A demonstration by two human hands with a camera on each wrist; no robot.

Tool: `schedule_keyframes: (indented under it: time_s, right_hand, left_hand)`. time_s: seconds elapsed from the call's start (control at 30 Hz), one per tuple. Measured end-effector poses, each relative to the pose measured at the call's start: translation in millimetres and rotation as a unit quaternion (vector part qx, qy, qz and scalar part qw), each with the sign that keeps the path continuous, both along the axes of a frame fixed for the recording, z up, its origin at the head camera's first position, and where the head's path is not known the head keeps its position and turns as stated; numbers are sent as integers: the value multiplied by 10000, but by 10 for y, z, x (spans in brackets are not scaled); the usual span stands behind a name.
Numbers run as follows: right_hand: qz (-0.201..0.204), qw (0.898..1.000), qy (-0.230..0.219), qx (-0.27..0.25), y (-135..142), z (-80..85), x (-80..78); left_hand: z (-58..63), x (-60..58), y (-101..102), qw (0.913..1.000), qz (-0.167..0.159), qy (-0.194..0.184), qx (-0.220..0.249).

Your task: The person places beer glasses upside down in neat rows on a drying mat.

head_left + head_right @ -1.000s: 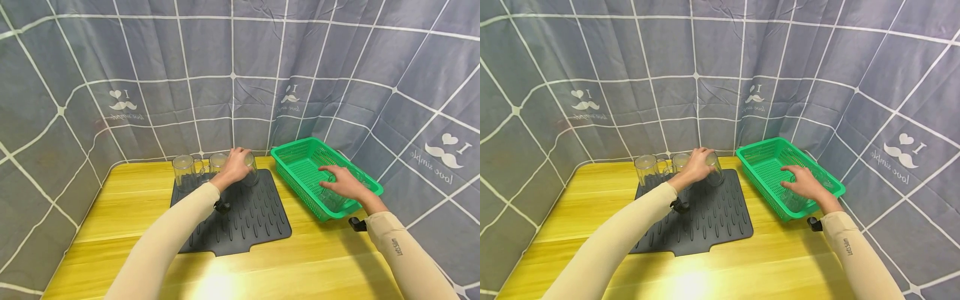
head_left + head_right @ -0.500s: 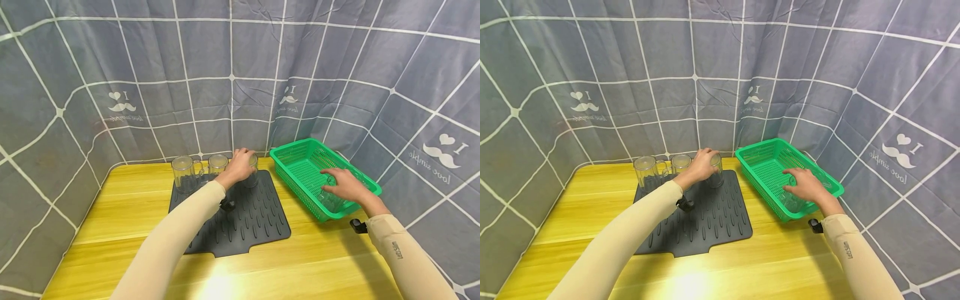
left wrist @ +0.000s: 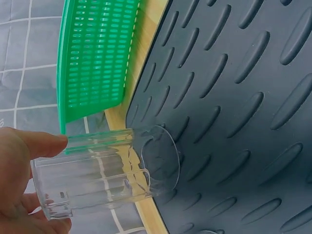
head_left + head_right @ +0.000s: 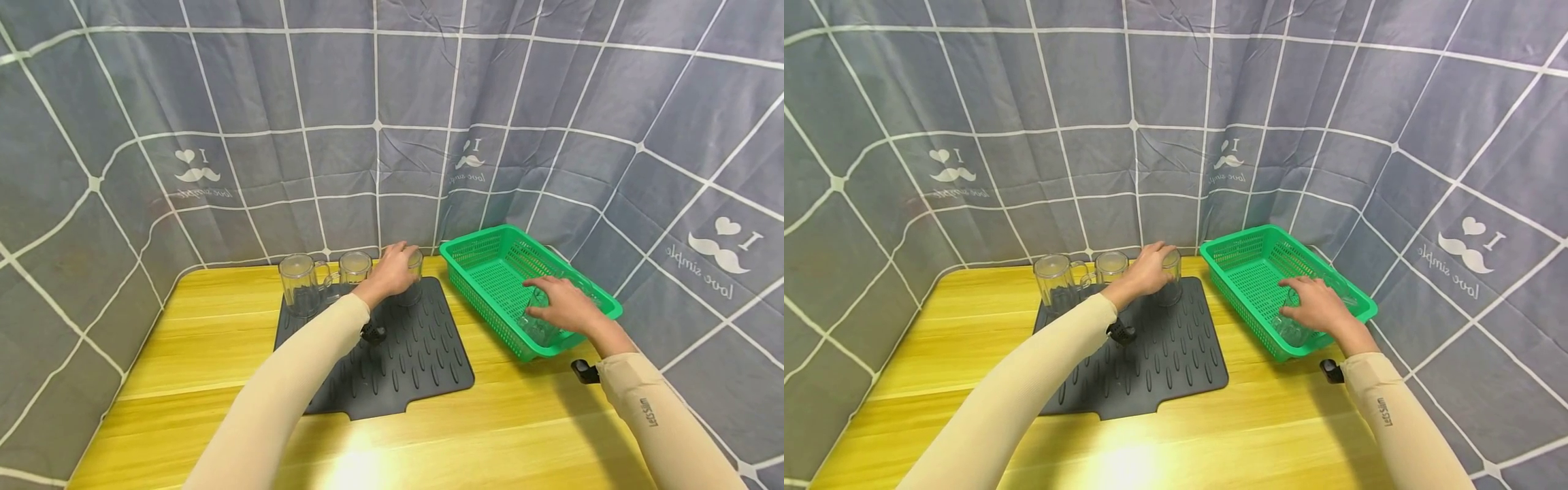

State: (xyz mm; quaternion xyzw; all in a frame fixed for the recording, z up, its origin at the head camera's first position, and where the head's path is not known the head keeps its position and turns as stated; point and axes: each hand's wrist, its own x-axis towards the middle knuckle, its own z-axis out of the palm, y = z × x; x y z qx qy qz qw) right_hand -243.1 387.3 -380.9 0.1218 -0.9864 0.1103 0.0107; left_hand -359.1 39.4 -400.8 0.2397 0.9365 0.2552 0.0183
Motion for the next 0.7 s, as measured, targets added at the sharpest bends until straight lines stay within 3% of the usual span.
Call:
schedule_keyframes:
  time_s: [0.37, 0.7]
  right_hand:
    - [-236, 9991, -20, 355, -50, -32, 62]
    - [-191, 9996, -88, 188, -49, -50, 60]
  left_hand:
    - [-28, -19, 7, 9999, -59, 57, 59]
    - [-9, 20, -19, 9999, 30, -55, 129]
